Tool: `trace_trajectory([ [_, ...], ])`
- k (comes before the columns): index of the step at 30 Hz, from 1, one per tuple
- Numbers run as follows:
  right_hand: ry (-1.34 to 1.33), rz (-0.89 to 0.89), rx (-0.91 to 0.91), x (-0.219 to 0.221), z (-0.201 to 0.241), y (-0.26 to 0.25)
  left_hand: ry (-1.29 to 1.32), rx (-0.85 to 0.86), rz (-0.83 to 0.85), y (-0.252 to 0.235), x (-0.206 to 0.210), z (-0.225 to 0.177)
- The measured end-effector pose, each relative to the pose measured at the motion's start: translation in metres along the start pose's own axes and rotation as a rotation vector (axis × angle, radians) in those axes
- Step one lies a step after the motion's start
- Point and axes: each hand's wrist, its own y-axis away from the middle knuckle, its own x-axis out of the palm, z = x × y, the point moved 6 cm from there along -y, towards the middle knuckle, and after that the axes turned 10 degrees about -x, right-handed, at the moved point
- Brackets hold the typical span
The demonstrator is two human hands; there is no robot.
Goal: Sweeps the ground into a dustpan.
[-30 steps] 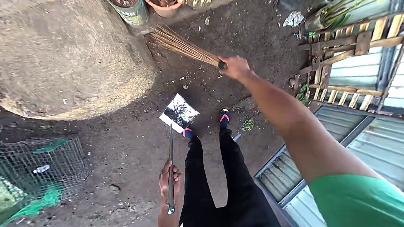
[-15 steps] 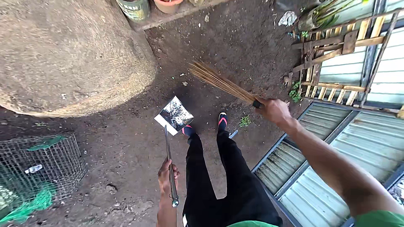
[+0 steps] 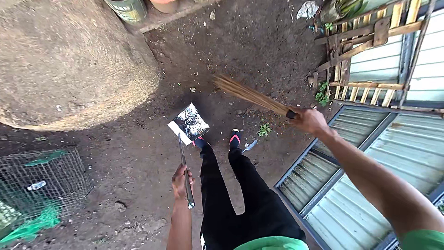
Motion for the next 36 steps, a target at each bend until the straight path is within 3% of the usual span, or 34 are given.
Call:
trace_trajectory([
  [5, -0.075, -0.092, 0.040, -0.029, -0.022, -0.020, 0.065, -0.029, -0.009, 0.003, 0.072, 0.017],
  [10, -0.176, -0.115, 0.079, 0.022, 0.005, -0.052, 0.211, 0.053, 0.089, -0.001, 0.151, 0.021],
  [14, -0.326, -0.016, 0.092, 0.103, 0.015, 0.008, 0.295, 0.022, 0.060, -0.021, 0.202, 0.032],
  [17, -0.426, 0.160, 0.083, 0.138, 0.009, 0.078, 0.351, 0.020, 0.063, -0.037, 0.230, 0.037],
  [22, -0.507, 0.091, 0.094, 0.120, -0.031, 0.166, 0.423, 0.048, 0.080, -0.048, 0.248, 0.040],
  [24, -0.497, 0.039, 0.117, 0.109, -0.044, 0.163, 0.384, 0.053, 0.090, -0.047, 0.246, 0.040],
  [27, -0.530, -0.003, 0.205, 0.108, -0.056, 0.113, 0.282, 0.074, 0.076, -0.039, 0.240, 0.035],
  [32, -0.736, -0.030, 0.276, 0.186, -0.027, 0.051, 0.228, 0.072, -0.004, -0.028, 0.226, 0.035],
  [36, -0.718, 0.203, 0.150, 0.236, 0.025, 0.112, 0.272, 0.065, -0.029, -0.046, 0.221, 0.041],
])
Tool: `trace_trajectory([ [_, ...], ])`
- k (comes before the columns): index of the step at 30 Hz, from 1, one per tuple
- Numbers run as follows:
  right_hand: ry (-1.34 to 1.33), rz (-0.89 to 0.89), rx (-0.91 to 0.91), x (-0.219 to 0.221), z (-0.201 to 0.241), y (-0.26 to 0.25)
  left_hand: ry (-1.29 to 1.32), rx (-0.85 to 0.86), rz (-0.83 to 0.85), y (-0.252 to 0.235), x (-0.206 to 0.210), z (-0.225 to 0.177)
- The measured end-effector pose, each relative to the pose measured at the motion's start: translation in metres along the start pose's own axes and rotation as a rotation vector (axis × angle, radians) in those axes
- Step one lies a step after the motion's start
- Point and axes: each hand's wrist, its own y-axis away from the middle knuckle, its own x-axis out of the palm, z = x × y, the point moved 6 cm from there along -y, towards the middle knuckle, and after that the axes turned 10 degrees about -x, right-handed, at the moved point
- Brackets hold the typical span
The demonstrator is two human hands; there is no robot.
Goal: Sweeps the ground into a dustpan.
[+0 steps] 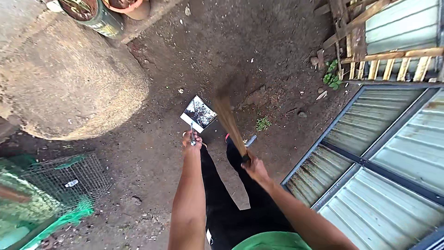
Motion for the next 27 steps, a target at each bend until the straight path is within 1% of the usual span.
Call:
trace_trajectory([
  [2, -0.032, 0.026, 0.017, 0.004, -0.005, 0.040, -0.012, 0.002, 0.008, -0.001, 0.001, 0.001],
  [4, -0.039, 0.050, 0.030, -0.006, -0.005, 0.075, -0.021, 0.009, 0.032, 0.004, -0.009, -0.002],
  [6, 0.021, 0.055, 0.009, -0.026, 0.002, 0.094, -0.001, 0.008, 0.057, 0.004, -0.027, -0.006],
  [7, 0.072, 0.034, -0.014, -0.039, 0.007, 0.094, 0.018, -0.001, 0.059, 0.004, -0.036, -0.009],
  [10, 0.243, -0.014, -0.087, -0.073, 0.038, 0.062, 0.074, -0.019, 0.078, 0.014, -0.061, -0.014],
  [13, 0.342, -0.059, -0.122, -0.081, 0.077, -0.007, 0.093, -0.016, 0.049, 0.012, -0.074, -0.023],
  [15, 0.390, -0.084, -0.109, -0.063, 0.087, -0.046, 0.066, -0.015, 0.012, 0.001, -0.083, -0.025],
  [16, 0.406, -0.075, -0.107, -0.046, 0.090, -0.054, 0.044, -0.011, -0.002, -0.005, -0.084, -0.026],
  [18, 0.410, 0.029, -0.088, -0.006, 0.094, -0.046, -0.019, 0.008, 0.003, -0.007, -0.077, -0.035],
  [20, 0.326, 0.124, -0.066, 0.033, 0.080, -0.012, -0.027, 0.034, 0.046, -0.014, -0.076, -0.040],
  [21, 0.257, 0.131, -0.056, 0.049, 0.068, 0.010, -0.024, 0.038, 0.060, -0.018, -0.078, -0.043],
  [24, 0.051, 0.076, -0.028, 0.077, 0.039, 0.079, -0.058, 0.016, 0.095, -0.028, -0.094, -0.060],
  [27, -0.050, 0.005, 0.026, 0.094, 0.017, 0.143, -0.177, -0.012, 0.125, -0.029, -0.125, -0.077],
])
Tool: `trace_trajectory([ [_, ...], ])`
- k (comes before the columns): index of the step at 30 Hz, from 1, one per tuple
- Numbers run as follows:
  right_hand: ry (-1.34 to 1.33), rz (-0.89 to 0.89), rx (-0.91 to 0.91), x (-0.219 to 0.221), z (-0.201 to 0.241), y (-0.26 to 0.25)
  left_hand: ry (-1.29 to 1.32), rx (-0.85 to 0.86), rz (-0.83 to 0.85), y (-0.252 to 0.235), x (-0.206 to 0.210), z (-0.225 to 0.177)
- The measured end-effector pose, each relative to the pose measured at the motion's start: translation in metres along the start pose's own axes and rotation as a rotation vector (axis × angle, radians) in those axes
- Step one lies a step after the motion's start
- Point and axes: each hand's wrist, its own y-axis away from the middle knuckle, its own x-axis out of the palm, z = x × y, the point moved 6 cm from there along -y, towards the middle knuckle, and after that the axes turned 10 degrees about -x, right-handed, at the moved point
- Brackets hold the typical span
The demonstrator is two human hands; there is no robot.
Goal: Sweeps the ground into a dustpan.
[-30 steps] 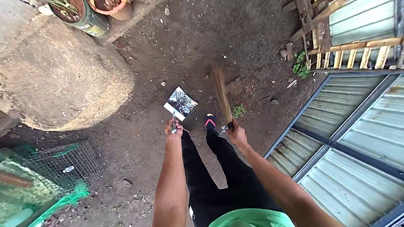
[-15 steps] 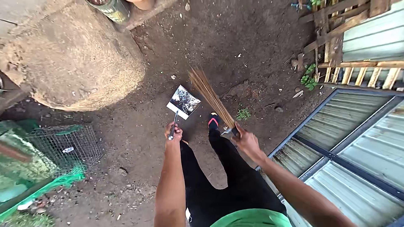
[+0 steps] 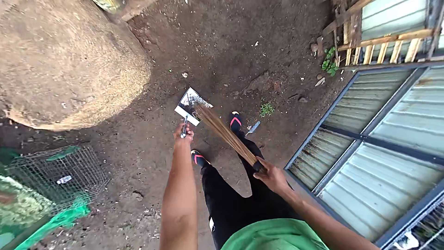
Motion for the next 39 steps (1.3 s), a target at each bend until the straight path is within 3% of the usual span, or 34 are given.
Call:
trace_trajectory([
  [5, -0.177, -0.250, 0.031, 0.023, -0.050, 0.046, -0.223, -0.027, 0.078, -0.006, -0.075, -0.021],
  [9, -0.262, -0.426, 0.136, 0.070, -0.070, 0.009, -0.431, -0.031, 0.119, -0.012, -0.137, -0.038],
  [12, -0.449, -0.505, 0.224, 0.152, -0.056, -0.037, -0.581, -0.005, 0.085, -0.020, -0.170, -0.046],
  [15, -0.489, -0.392, 0.208, 0.256, -0.027, -0.054, -0.649, -0.004, 0.033, -0.030, -0.183, -0.036],
  [17, -0.501, -0.274, 0.161, 0.319, 0.000, -0.037, -0.666, -0.014, 0.003, -0.045, -0.190, -0.026],
  [20, -0.563, -0.155, 0.182, 0.367, 0.016, 0.008, -0.692, -0.027, -0.039, -0.058, -0.193, -0.009],
  [23, -0.566, -0.170, 0.158, 0.361, 0.005, 0.052, -0.687, -0.015, -0.001, -0.056, -0.201, -0.009],
  [27, -0.469, -0.350, 0.088, 0.299, -0.040, 0.078, -0.636, 0.037, 0.080, -0.043, -0.220, -0.025],
  [29, -0.359, -0.420, 0.105, 0.261, -0.072, 0.060, -0.645, 0.036, 0.088, -0.036, -0.234, -0.027],
  [34, -0.166, -0.537, 0.185, 0.189, -0.134, -0.054, -0.739, 0.048, 0.053, -0.035, -0.254, -0.010],
  [36, -0.095, -0.460, 0.188, 0.198, -0.122, -0.074, -0.779, 0.077, 0.013, -0.043, -0.258, 0.002],
  [39, -0.066, -0.353, 0.063, 0.262, -0.089, -0.058, -0.769, 0.109, -0.001, -0.061, -0.262, 0.018],
])
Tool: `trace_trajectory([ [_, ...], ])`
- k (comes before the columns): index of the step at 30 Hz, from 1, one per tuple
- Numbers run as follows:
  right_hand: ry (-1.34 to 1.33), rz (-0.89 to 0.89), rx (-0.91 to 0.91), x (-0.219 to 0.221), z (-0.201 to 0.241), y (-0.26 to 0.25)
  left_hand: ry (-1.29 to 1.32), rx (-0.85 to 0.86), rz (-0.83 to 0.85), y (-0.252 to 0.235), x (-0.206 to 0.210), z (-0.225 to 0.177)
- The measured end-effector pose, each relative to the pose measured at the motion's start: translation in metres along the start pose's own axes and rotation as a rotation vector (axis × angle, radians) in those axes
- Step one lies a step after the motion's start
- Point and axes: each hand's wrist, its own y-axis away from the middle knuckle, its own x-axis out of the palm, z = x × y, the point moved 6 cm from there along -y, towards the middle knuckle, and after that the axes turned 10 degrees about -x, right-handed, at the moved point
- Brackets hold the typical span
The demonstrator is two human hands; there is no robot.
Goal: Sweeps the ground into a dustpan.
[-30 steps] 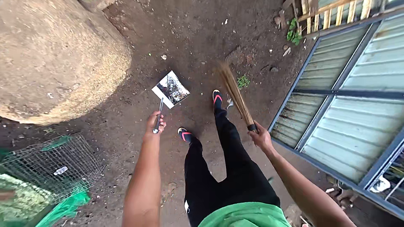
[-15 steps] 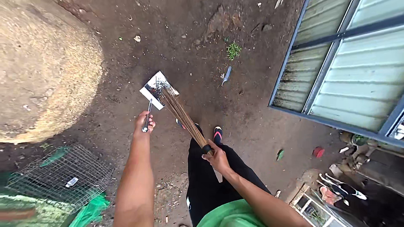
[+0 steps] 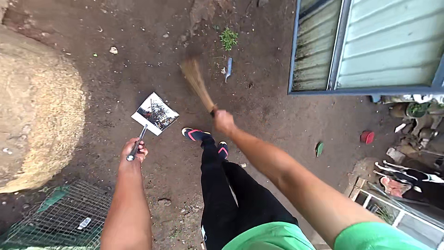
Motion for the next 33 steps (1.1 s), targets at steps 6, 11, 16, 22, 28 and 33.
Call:
trace_trajectory([
  [6, -0.317, 0.134, -0.050, 0.074, -0.033, 0.161, 0.048, 0.024, 0.045, 0.012, -0.018, 0.018],
  [11, -0.327, -0.069, 0.065, 0.062, -0.130, 0.252, -0.023, 0.047, 0.025, 0.053, -0.043, 0.054],
  [16, -0.321, -0.188, 0.344, 0.053, -0.187, 0.215, -0.093, 0.022, -0.009, 0.057, -0.047, 0.095],
  [22, -0.439, -0.002, 0.222, 0.165, -0.096, 0.204, -0.169, 0.072, 0.048, 0.032, -0.037, 0.133],
  [28, -0.706, 0.163, 0.192, 0.191, -0.056, 0.253, 0.011, -0.037, 0.023, 0.020, -0.036, 0.144],
  [33, -1.028, 0.051, 0.288, 0.112, -0.114, 0.288, 0.066, -0.055, 0.084, 0.051, -0.046, 0.147],
])
